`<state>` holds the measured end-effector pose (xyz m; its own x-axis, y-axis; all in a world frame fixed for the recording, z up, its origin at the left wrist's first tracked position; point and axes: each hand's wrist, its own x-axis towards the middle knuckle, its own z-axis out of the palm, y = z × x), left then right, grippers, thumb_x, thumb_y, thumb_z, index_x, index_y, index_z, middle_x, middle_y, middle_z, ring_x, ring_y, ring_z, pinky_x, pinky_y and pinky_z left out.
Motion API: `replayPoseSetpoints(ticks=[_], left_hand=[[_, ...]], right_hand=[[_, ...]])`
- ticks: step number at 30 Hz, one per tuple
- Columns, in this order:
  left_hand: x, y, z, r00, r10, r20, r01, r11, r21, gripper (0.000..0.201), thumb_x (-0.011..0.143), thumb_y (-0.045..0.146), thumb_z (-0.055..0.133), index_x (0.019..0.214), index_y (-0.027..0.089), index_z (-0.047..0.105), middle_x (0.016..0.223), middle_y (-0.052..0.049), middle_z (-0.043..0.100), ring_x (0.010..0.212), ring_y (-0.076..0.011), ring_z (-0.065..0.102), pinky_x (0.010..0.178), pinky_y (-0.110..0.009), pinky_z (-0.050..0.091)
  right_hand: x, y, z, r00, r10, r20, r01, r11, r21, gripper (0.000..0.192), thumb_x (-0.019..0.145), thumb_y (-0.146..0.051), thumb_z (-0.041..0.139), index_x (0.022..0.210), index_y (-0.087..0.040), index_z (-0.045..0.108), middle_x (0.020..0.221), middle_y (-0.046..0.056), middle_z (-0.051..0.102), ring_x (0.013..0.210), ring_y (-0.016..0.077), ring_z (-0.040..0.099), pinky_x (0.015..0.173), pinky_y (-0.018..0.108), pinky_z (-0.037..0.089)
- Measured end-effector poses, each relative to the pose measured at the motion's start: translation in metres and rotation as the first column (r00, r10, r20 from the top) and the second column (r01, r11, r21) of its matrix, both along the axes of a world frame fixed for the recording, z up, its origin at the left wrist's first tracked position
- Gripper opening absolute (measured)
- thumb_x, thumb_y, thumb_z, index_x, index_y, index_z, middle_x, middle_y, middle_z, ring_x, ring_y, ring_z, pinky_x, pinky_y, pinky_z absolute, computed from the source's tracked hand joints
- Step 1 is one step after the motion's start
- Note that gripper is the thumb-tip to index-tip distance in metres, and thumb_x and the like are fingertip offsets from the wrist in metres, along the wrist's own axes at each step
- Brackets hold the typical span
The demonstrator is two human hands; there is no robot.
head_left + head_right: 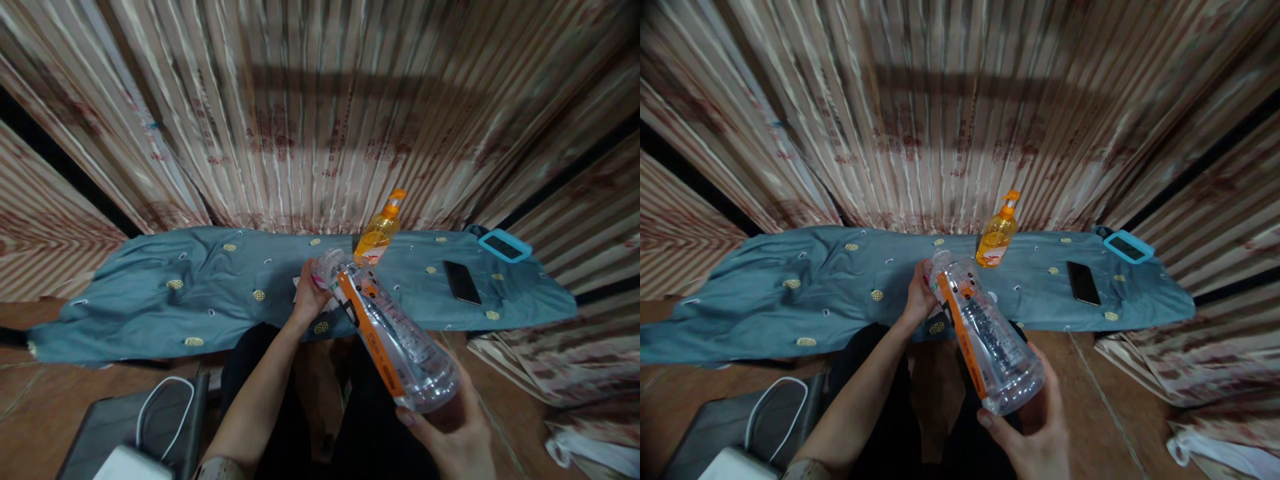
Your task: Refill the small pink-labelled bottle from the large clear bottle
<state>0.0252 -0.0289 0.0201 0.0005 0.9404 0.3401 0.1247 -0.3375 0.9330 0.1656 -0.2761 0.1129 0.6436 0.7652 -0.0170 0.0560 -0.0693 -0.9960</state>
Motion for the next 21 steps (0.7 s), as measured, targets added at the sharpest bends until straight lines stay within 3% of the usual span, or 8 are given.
replayPoseSetpoints(ticks=[7,14,18,21], left_hand=[[-0.001,0.002,-0.005,1.000,0.006,0.011,-0.005,1.000,-0.009,0.075,0.059,0.023,0.088,0.125,0.023,0.052,0.120,-0.007,0.069,0.112,-0.0283,0.069,0.104,-0.046,0.055],[0.000,0.004,-0.004,0.997,-0.030,0.076,0.031,0.999,-0.022,0.073,0.057,0.021,0.088,0.120,0.023,0.050,0.117,-0.005,0.069,0.106,-0.0236,0.071,0.099,-0.040,0.056],[-0.002,0.003,-0.004,0.997,-0.015,0.075,0.016,1.000,-0.016,0.070,0.058,0.023,0.086,0.118,0.023,0.049,0.115,-0.005,0.068,0.099,-0.0208,0.070,0.093,-0.037,0.057],[-0.004,0.003,-0.003,0.998,-0.017,0.054,0.017,1.000,0.003,0.071,0.058,0.025,0.087,0.119,0.022,0.049,0.115,-0.005,0.068,0.098,-0.0207,0.069,0.093,-0.037,0.056]], right_hand=[[0.002,0.003,-0.005,0.998,0.022,-0.050,-0.022,1.000,0.007,0.094,0.054,-0.044,0.099,0.135,-0.025,0.056,0.133,0.009,0.071,0.120,0.0325,0.069,0.097,0.038,0.058],[-0.002,0.008,-0.007,0.987,0.008,-0.159,0.000,0.999,0.051,0.093,0.051,-0.036,0.100,0.134,-0.025,0.059,0.127,0.007,0.074,0.112,0.0291,0.074,0.089,0.033,0.061],[0.002,0.009,-0.019,0.981,0.041,-0.191,-0.017,0.992,0.123,0.091,0.054,-0.030,0.100,0.135,-0.024,0.059,0.130,0.009,0.074,0.111,0.0285,0.075,0.085,0.032,0.064],[0.016,0.011,-0.035,0.975,0.152,-0.163,-0.121,0.975,0.185,0.090,0.055,-0.021,0.100,0.134,-0.024,0.057,0.127,0.010,0.076,0.107,0.0301,0.077,0.082,0.034,0.067]])
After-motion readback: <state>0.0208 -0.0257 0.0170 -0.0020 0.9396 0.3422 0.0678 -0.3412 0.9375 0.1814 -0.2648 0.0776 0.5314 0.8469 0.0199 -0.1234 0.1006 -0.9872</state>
